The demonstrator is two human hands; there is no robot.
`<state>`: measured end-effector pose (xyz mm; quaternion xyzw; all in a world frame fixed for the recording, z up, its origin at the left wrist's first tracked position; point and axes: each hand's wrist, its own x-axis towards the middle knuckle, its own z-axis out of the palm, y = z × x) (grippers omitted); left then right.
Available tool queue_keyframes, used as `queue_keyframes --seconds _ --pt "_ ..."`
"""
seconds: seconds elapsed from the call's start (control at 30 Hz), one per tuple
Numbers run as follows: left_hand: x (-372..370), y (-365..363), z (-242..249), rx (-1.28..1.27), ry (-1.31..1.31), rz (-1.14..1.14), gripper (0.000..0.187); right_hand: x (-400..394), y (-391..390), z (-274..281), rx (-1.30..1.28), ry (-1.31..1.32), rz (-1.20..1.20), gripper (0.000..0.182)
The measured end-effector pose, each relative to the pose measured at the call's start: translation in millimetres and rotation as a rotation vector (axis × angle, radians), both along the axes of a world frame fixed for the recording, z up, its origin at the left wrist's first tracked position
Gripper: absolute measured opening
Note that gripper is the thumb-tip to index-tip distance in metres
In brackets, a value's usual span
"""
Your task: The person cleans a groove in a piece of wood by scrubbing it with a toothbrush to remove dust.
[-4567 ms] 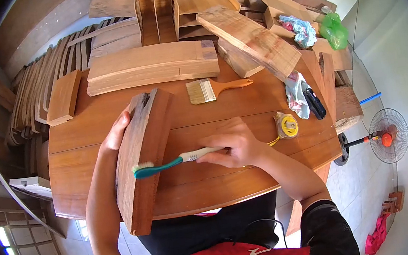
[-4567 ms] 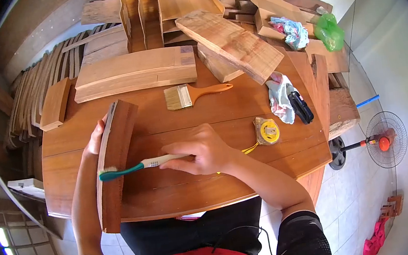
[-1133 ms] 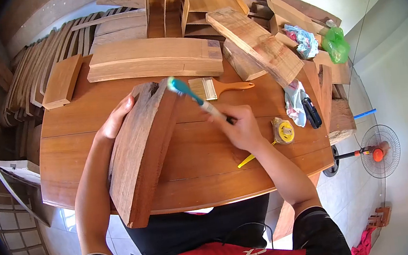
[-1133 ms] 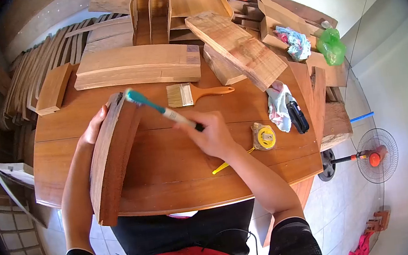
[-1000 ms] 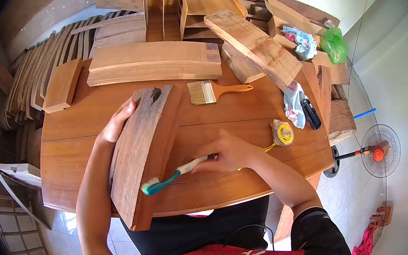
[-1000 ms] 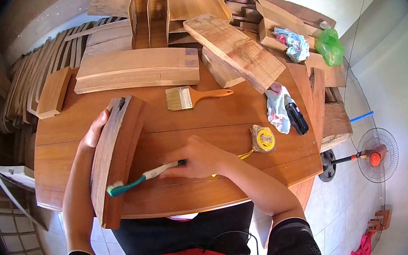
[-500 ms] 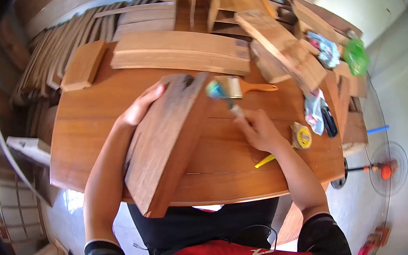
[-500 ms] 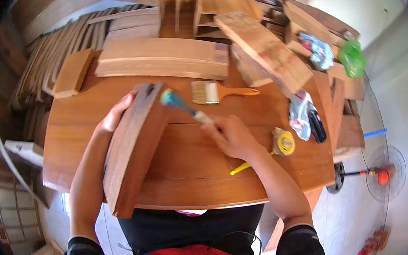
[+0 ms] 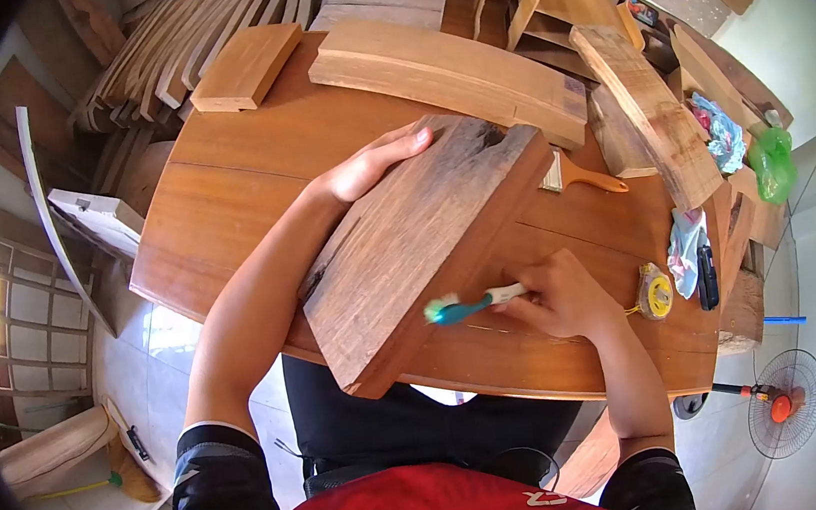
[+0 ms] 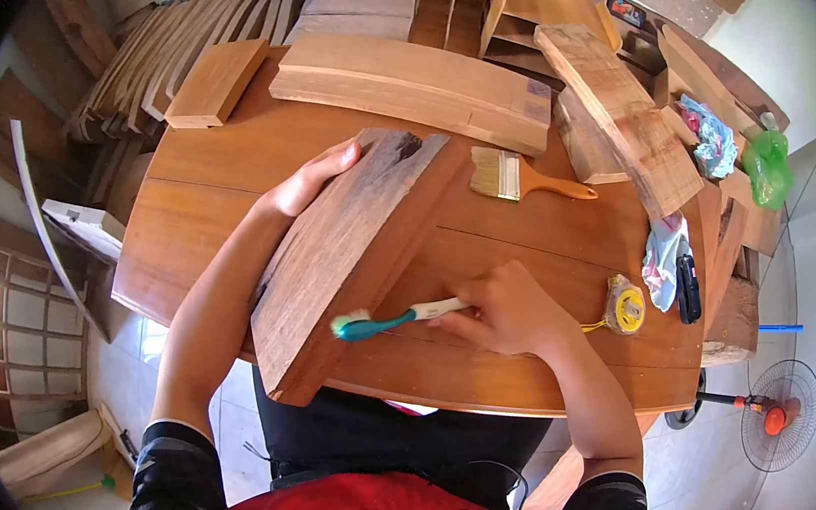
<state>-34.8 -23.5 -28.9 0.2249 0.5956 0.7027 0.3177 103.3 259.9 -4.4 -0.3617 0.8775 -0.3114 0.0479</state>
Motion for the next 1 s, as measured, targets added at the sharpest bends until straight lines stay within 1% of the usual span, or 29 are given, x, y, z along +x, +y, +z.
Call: queue_keyframes --seconds 0.1,0.2,0.3,0.33,0.43,0.53,0.57,0.63,0.67,0.77,0.8,0.9,0.93,1.0 --pt "-5.2 -2.1 0.3 -0.005 0.004 -0.004 0.082 -5.3 19.6 4.1 0.026 -0.131 -0.457 0.037" --pt "2.4 2.5 0.1 0.011 0.007 -0.004 0.082 -6.3 21.0 6.4 -0.078 -0.14 -0.537 0.034" --pt "3.6 4.9 9.4 -0.013 0.062 0.02 0.083 3.6 -2.6 5.3 0.117 0.077 0.009 0.03" --pt "5.8 4.9 11.3 -0.029 0.075 0.032 0.083 2.7 -4.2 4.7 0.106 0.085 0.006 0.033" --pt "6.6 -0.8 19.5 -0.107 0.093 0.048 0.083 -8.8 19.0 12.3 0.028 -0.134 -0.467 0.032" --pt "-8.2 -3.7 8.0 -0.2 0.227 0.218 0.08 -15.0 29.8 14.2 0.085 -0.061 -0.548 0.033" --pt "-10.7 -5.6 5.2 -0.177 0.191 0.241 0.079 -12.9 30.5 15.4 0.12 -0.042 -0.483 0.034" --pt "-9.6 -10.7 20.3 -0.143 0.121 0.289 0.076 -9.2 23.2 19.3 0.179 -0.006 -0.35 0.037" --pt "-6.0 -10.3 25.8 -0.126 0.058 0.35 0.073 -11.2 25.5 15.4 0.177 0.011 -0.325 0.052" --pt "-3.8 -10.6 29.7 -0.131 0.074 0.366 0.073 -15.6 36.8 16.0 0.214 -0.017 -0.375 0.052" --pt "-1.9 -8.0 31.7 -0.169 0.093 0.393 0.074 -16.9 37.7 20.5 0.18 0.003 -0.395 0.047" --pt "1.7 -1.6 33.1 -0.302 0.218 0.405 0.075 -17.4 40.6 17.9 0.123 0.081 -0.514 0.039" --pt "1.0 0.2 28.2 -0.312 0.255 0.414 0.073 -17.0 37.7 23.2 0.104 0.018 -0.531 0.034" --pt "0.8 6.6 24.1 -0.406 0.278 0.435 0.073 -15.4 34.7 23.3 0.016 -0.016 -0.569 0.03"
